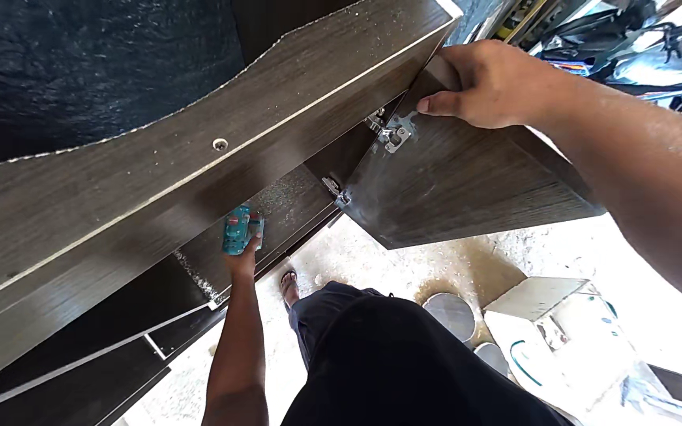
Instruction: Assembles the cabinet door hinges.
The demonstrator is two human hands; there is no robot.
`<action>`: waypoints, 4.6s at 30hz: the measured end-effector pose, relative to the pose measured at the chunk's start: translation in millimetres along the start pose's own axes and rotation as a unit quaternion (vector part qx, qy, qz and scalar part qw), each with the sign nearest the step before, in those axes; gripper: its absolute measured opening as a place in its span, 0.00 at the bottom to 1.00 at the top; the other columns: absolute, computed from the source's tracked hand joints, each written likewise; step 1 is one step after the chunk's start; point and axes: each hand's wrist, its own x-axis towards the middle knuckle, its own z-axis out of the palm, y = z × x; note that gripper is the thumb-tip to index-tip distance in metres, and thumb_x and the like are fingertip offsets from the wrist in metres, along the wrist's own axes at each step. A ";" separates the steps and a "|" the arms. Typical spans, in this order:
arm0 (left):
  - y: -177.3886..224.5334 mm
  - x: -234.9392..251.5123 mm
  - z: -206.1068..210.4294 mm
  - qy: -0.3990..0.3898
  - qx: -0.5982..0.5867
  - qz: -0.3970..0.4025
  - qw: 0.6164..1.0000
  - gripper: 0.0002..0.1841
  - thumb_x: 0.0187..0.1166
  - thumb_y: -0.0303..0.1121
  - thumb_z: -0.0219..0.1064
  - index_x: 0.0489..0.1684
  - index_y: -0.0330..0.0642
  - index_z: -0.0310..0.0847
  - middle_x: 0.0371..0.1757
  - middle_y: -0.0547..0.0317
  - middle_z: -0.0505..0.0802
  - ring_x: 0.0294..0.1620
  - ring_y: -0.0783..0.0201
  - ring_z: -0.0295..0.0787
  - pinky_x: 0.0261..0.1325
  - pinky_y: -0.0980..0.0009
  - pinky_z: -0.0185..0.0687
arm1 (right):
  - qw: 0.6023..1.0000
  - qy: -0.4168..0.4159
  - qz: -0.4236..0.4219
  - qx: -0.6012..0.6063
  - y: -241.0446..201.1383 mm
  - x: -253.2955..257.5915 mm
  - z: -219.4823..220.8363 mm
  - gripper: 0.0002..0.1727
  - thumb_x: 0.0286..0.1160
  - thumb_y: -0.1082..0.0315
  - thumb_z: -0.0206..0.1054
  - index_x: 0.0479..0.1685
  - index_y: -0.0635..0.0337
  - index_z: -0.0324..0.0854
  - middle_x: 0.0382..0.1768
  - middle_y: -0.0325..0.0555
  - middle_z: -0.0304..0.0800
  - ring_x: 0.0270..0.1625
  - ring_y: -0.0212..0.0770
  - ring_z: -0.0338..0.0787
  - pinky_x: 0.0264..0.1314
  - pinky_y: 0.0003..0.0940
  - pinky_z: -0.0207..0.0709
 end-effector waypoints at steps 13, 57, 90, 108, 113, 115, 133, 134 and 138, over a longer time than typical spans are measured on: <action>4.6 8.6 11.3 -0.016 -0.065 0.052 0.996 0.33 0.69 0.31 0.81 0.75 0.35 0.71 0.62 0.53 0.91 0.62 0.61 0.90 0.69 0.61 0.87 | 1.000 -0.023 -0.015 -0.002 0.5 6.4 -5.3 0.20 0.75 0.49 0.74 0.51 0.55 0.80 0.35 0.48 0.86 0.39 0.49 0.88 0.43 0.60 0.79; 183.5 -35.8 130.5 -0.247 -0.153 0.177 0.941 0.23 0.71 0.28 0.80 0.61 0.28 0.78 0.46 0.44 0.94 0.35 0.55 0.92 0.41 0.58 0.93 | 0.997 0.015 -0.019 0.076 4.8 3.5 5.1 0.15 0.73 0.51 0.74 0.48 0.49 0.82 0.37 0.40 0.86 0.40 0.37 0.87 0.44 0.48 0.80; 55.6 11.7 17.5 -0.044 -0.044 0.114 0.991 0.32 0.62 0.24 0.85 0.69 0.33 0.77 0.59 0.52 0.93 0.61 0.56 0.92 0.68 0.55 0.90 | 0.998 0.018 -0.020 0.063 9.5 4.1 6.9 0.16 0.72 0.47 0.73 0.38 0.48 0.78 0.24 0.38 0.77 0.26 0.38 0.79 0.28 0.48 0.72; -6.1 -3.7 -12.9 0.161 0.003 0.088 0.983 0.36 0.61 0.29 0.87 0.70 0.31 0.75 0.60 0.53 0.93 0.63 0.62 0.91 0.71 0.60 0.87 | 0.997 0.024 -0.038 0.061 45.2 19.6 13.9 0.33 0.56 0.26 0.73 0.41 0.46 0.79 0.28 0.36 0.81 0.31 0.34 0.86 0.31 0.49 0.80; -11.0 -34.2 -0.6 0.248 0.092 0.063 0.962 0.55 0.63 0.26 0.84 0.90 0.29 0.45 0.81 0.35 0.74 0.80 0.52 0.76 0.81 0.61 0.77 | 0.996 0.037 -0.034 0.073 39.1 12.9 17.9 0.28 0.59 0.31 0.72 0.41 0.43 0.79 0.28 0.33 0.82 0.29 0.31 0.85 0.28 0.45 0.79; -4.5 -73.0 20.2 0.243 0.184 0.006 0.952 0.44 0.72 0.28 0.77 0.85 0.21 0.51 0.75 0.27 0.75 0.74 0.48 0.76 0.73 0.60 0.78 | 0.996 0.029 -0.031 0.078 30.4 13.0 15.1 0.25 0.61 0.36 0.73 0.44 0.46 0.81 0.32 0.38 0.85 0.34 0.37 0.89 0.33 0.54 0.82; 5.4 53.7 114.7 -0.108 0.630 -0.101 0.762 0.16 0.86 0.31 0.60 0.67 0.38 0.84 0.74 0.35 0.83 0.70 0.35 0.84 0.66 0.35 0.81 | 0.997 0.002 0.009 0.076 3.5 2.1 1.5 0.14 0.70 0.51 0.75 0.46 0.46 0.82 0.29 0.37 0.84 0.31 0.38 0.86 0.32 0.50 0.78; 3.8 55.0 113.8 -0.111 0.637 -0.100 0.757 0.16 0.84 0.29 0.61 0.65 0.35 0.84 0.72 0.34 0.85 0.70 0.34 0.85 0.66 0.35 0.81 | 0.997 0.001 0.008 0.077 4.5 2.8 2.2 0.15 0.69 0.50 0.75 0.47 0.45 0.82 0.30 0.36 0.85 0.32 0.37 0.87 0.33 0.50 0.79; 0.1 64.3 117.0 -0.088 0.640 -0.106 0.756 0.15 0.83 0.31 0.63 0.61 0.33 0.84 0.67 0.32 0.88 0.71 0.35 0.84 0.70 0.37 0.79 | 0.997 0.001 0.004 0.078 8.4 6.7 4.4 0.17 0.69 0.48 0.75 0.49 0.46 0.82 0.33 0.37 0.86 0.35 0.38 0.88 0.37 0.52 0.81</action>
